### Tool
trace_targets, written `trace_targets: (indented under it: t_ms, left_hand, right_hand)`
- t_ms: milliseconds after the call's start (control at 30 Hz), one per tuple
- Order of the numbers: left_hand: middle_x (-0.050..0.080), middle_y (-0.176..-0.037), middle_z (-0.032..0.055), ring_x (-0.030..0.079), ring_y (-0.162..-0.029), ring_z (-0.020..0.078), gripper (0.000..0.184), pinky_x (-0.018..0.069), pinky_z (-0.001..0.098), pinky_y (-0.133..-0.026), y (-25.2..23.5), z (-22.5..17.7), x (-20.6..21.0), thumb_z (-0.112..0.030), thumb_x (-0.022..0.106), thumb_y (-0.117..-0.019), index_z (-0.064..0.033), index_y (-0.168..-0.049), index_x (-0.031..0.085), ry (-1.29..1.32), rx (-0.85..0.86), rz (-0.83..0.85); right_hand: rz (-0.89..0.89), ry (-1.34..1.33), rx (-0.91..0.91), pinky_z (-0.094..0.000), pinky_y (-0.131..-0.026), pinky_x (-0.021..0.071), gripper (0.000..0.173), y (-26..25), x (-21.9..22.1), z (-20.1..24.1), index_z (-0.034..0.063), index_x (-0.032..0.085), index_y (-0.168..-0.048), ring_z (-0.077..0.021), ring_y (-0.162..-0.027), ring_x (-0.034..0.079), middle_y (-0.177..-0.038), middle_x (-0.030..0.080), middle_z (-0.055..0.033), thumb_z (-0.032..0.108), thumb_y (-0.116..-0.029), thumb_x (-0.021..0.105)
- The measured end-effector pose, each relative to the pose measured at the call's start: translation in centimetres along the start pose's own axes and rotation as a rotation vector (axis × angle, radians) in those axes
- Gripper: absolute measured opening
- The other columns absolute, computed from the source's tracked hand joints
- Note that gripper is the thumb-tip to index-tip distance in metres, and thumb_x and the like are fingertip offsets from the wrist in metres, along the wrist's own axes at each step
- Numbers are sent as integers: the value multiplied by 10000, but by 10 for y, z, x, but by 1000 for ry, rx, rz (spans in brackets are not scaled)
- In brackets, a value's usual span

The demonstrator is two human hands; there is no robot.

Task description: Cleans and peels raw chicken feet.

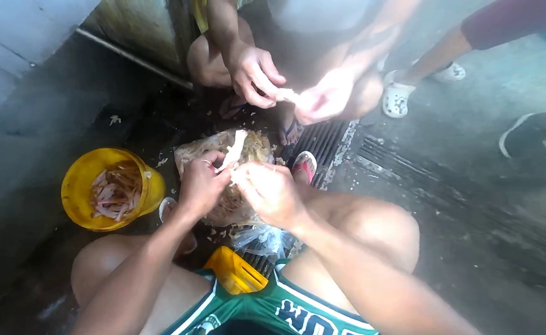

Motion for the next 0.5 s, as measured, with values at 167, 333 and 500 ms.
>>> trace_targets:
  t_ms: [167, 333, 500]
  left_hand:
    - [649, -747, -9, 578, -549, 113, 145, 507, 304, -480, -4, 0, -2, -308, 732, -965, -172, -1010, 710, 45, 32, -16]
    - [642, -786, 62, 541, -534, 148, 199, 483, 280, -468, -10, 6, 6, -287, 629, -1035, -131, -1132, 704, 369, 40, 150]
    - [597, -741, 70, 514, -519, 121, 240, 460, 244, -460, -5, -6, 20, -268, 545, -1067, -84, -1147, 676, 516, 130, 382]
  right_hand:
    - [-3, -44, 64, -179, -537, 483, 154, -2, -7, -5, 70, 717, -971, 5, -589, 537, -710, 613, 49, 182, -991, 613]
    - [19, -79, 320, -257, -555, 531, 317, -4, -18, -32, 156, 713, -1245, -40, -623, 589, -899, 700, 35, 127, -1025, 487]
    - [-23, -17, 341, -313, -549, 504, 271, -7, -29, -35, 135, 680, -1172, -86, -631, 584, -834, 656, 10, 206, -1073, 438]
Point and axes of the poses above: each hand's wrist, its own y-axis away from the middle knuckle, its own x-axis out of the palm, z = x × y, the point moved 9 cm from there along -y, towards the middle knuckle
